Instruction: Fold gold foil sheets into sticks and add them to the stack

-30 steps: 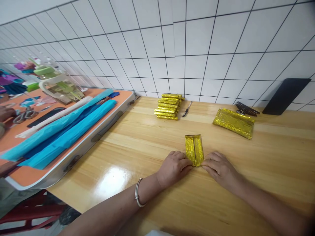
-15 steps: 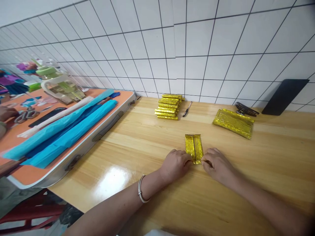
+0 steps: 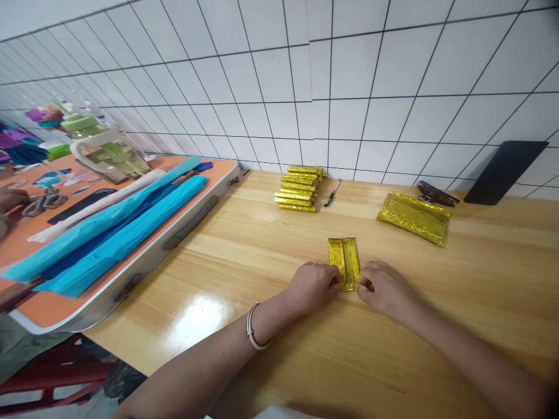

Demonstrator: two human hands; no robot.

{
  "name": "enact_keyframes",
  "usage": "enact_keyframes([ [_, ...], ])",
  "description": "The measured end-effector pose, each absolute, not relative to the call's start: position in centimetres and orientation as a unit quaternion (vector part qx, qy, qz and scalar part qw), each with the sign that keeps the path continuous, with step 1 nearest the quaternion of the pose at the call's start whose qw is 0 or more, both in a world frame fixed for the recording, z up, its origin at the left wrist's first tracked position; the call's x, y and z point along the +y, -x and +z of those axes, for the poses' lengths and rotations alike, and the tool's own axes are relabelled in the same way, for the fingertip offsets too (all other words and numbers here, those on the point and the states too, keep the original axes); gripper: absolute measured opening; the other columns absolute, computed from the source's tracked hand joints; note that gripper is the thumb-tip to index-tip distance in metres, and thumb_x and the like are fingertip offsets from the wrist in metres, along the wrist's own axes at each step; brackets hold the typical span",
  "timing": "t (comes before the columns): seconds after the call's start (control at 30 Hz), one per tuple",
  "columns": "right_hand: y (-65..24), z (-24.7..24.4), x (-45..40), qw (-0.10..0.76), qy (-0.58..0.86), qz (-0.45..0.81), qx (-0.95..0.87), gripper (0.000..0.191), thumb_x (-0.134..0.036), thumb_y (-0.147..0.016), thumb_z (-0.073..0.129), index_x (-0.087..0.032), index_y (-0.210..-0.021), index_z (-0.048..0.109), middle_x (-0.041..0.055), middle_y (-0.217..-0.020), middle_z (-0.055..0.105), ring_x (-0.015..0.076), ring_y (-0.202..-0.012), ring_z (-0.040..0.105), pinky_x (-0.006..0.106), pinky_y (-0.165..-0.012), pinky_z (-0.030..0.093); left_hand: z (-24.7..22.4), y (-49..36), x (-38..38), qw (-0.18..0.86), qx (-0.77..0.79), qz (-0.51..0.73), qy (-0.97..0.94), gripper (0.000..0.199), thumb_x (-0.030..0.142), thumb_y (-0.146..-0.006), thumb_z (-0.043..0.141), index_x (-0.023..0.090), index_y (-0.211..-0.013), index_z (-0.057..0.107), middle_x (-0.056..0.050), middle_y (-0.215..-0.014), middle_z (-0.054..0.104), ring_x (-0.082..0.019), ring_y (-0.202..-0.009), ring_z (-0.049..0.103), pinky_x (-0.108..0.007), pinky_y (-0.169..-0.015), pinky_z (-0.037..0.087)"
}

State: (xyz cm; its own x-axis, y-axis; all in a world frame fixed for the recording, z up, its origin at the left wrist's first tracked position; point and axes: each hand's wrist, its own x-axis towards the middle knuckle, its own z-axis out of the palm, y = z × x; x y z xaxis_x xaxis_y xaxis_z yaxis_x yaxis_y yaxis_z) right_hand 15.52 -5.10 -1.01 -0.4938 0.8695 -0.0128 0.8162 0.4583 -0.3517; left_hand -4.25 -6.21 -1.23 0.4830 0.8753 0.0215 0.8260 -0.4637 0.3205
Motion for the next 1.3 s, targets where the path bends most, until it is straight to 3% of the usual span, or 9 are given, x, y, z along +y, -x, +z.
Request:
enact_keyframes([
  [0.3,-15.5,-0.5,-5.2,0.061,0.48,0.133,-0.865,0.014,-0.019,-0.076,0.052,-0.02,-0.061,0.054,0.0037,-0.068,0.056,0.0175,-0.071,0.051,0.027,-0.063,0.035,-1.9,4.6,-7.0,0.091,0.478,0.119,-0.866,0.005,0.022,-0.085,0.048,0.018,-0.086,0.051,0.0,-0.081,0.058,-0.014,-0.071,0.054,-0.025,-0.065,0.039],
  [0.6,-15.6,-0.9,-5.1,0.061,0.478,0.123,-0.868,0.014,-0.018,-0.076,0.05,-0.02,-0.063,0.055,0.0039,-0.069,0.056,0.0171,-0.072,0.051,0.027,-0.063,0.036,-1.8,4.0,-8.4,0.011,0.307,0.078,-0.948,0.016,0.02,-0.093,0.037,0.015,-0.093,0.052,-0.007,-0.091,0.056,-0.018,-0.087,0.049,-0.031,-0.074,0.041],
  [0.9,-15.5,-0.6,-5.0,0.063,0.48,0.14,-0.864,0.013,-0.014,-0.072,0.053,-0.02,-0.06,0.054,0.0028,-0.068,0.056,0.0169,-0.071,0.051,0.027,-0.063,0.036,-0.6,2.9,-10.5,0.003,0.344,0.019,-0.939,0.02,0.015,-0.088,0.042,0.011,-0.105,0.052,-0.01,-0.093,0.056,-0.021,-0.084,0.049,-0.034,-0.075,0.042],
  [1.1,-16.8,-1.1,-5.1,0.107,0.479,0.183,-0.852,0.011,-0.026,-0.077,0.057,-0.02,-0.068,0.057,0.0024,-0.071,0.056,0.0176,-0.072,0.051,0.028,-0.064,0.039,-0.3,2.8,-10.7,0.009,0.339,0.002,-0.941,0.023,0.015,-0.087,0.042,0.011,-0.107,0.052,-0.01,-0.096,0.054,-0.02,-0.085,0.048,-0.033,-0.075,0.041],
  [1.3,-17.3,-1.8,-5.2,0.141,0.478,0.201,-0.843,0.013,-0.026,-0.079,0.055,-0.021,-0.068,0.056,0.0016,-0.069,0.055,0.0166,-0.068,0.051,0.028,-0.061,0.039,-0.6,3.0,-10.4,0.017,0.342,-0.006,-0.94,0.024,0.018,-0.088,0.043,0.012,-0.109,0.051,-0.01,-0.097,0.053,-0.021,-0.088,0.048,-0.033,-0.077,0.042],
])
